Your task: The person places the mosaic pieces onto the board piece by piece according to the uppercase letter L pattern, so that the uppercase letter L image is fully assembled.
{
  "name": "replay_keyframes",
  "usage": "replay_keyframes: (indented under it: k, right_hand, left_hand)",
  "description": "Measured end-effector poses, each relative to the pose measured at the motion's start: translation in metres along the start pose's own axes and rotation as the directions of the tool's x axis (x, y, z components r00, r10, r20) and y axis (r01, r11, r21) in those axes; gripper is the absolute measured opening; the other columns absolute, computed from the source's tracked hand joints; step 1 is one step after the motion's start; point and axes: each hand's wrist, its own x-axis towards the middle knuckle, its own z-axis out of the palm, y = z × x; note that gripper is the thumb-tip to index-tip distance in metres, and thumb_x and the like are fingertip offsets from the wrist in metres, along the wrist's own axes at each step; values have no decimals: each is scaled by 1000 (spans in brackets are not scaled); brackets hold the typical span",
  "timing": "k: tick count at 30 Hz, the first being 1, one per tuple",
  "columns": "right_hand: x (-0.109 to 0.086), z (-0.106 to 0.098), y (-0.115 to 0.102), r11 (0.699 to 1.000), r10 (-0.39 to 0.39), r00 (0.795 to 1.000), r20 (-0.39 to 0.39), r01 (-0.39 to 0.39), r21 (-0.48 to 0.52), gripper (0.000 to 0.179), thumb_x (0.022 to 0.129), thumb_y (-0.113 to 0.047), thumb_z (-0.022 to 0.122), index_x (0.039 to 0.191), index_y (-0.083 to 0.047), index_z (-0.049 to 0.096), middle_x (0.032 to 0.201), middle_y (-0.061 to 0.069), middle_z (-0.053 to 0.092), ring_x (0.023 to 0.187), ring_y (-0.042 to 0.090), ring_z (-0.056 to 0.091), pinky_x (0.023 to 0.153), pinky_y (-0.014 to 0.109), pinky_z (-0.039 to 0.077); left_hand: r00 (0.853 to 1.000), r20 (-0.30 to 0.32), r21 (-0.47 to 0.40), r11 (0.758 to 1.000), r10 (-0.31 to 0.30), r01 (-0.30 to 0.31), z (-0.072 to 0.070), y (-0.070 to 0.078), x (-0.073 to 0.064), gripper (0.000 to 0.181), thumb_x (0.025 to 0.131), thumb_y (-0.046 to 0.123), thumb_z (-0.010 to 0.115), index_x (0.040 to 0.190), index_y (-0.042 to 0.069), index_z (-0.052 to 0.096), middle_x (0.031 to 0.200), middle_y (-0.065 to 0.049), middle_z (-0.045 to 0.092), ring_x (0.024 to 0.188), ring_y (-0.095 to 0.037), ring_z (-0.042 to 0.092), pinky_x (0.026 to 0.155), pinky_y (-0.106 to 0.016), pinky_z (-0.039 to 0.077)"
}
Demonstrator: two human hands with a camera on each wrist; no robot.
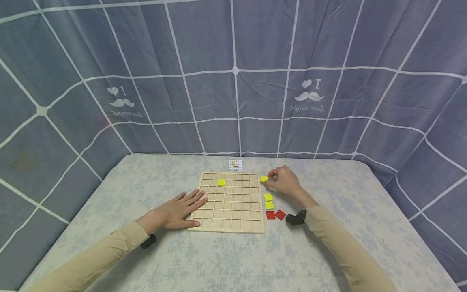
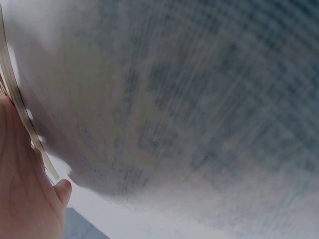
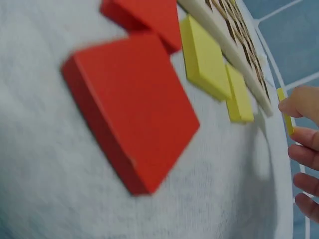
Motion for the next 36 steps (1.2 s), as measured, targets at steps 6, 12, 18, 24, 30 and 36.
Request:
replay_keyframes:
  k: [6, 12, 18, 24, 30, 36]
  right_hand:
    - [-3, 4, -16, 1000, -13, 1000, -8, 13, 23, 28, 78, -31, 77, 95, -8, 75, 91, 7, 72, 88, 24, 62, 76, 42, 52]
    - [0, 12, -35, 998, -51, 999, -9, 51, 22, 29, 78, -33, 78, 94, -9, 75, 89, 4, 72, 86, 20, 60, 74, 38, 51]
    - [3, 24, -60, 993, -105, 994, -10, 106, 60, 28, 76, -33, 79, 91, -10, 76, 86, 2, 72, 83, 18, 60, 72, 36, 51]
    - [8, 38, -80, 981, -145, 989, -1, 144, 127, 26, 76, -32, 81, 92, -12, 76, 86, 1, 72, 81, 16, 62, 74, 34, 52]
    - [16, 49, -95, 978, -158, 987, 8, 155, 141, 25, 75, -32, 81, 92, -13, 76, 86, -1, 72, 81, 16, 62, 73, 31, 52]
    - [23, 60, -105, 979, -150, 988, 48, 142, 146, 23, 76, -29, 80, 91, -13, 76, 86, -1, 73, 78, 12, 63, 72, 29, 52]
  left_hand:
    - [1000, -2, -11, 1000, -2, 2, 0, -1, -1, 78, 96, 60, 42, 156, 17, 17, 163, -9, 10, 150, -29, 9, 118, -56, 17]
    - [1000, -7, -8, 1000, -6, 6, 0, -1, -1, 77, 96, 60, 41, 156, 18, 17, 163, -9, 11, 150, -29, 10, 118, -56, 18]
    - [1000, -6, -9, 1000, -4, 4, -1, 0, -1, 77, 96, 60, 41, 156, 18, 17, 163, -9, 11, 150, -29, 10, 118, -56, 18]
    - [1000, 2, -7, 1000, -8, 8, -1, 0, -1, 78, 95, 61, 41, 156, 18, 16, 163, -8, 10, 150, -28, 9, 118, -55, 18]
    - [1000, 11, -10, 1000, -18, 18, -1, 0, 0, 78, 95, 61, 41, 156, 19, 16, 163, -7, 10, 151, -28, 9, 118, -55, 18]
    - [1000, 13, -13, 1000, -19, 20, -1, 0, 0, 78, 95, 61, 41, 156, 19, 16, 163, -7, 10, 151, -28, 9, 118, -55, 18]
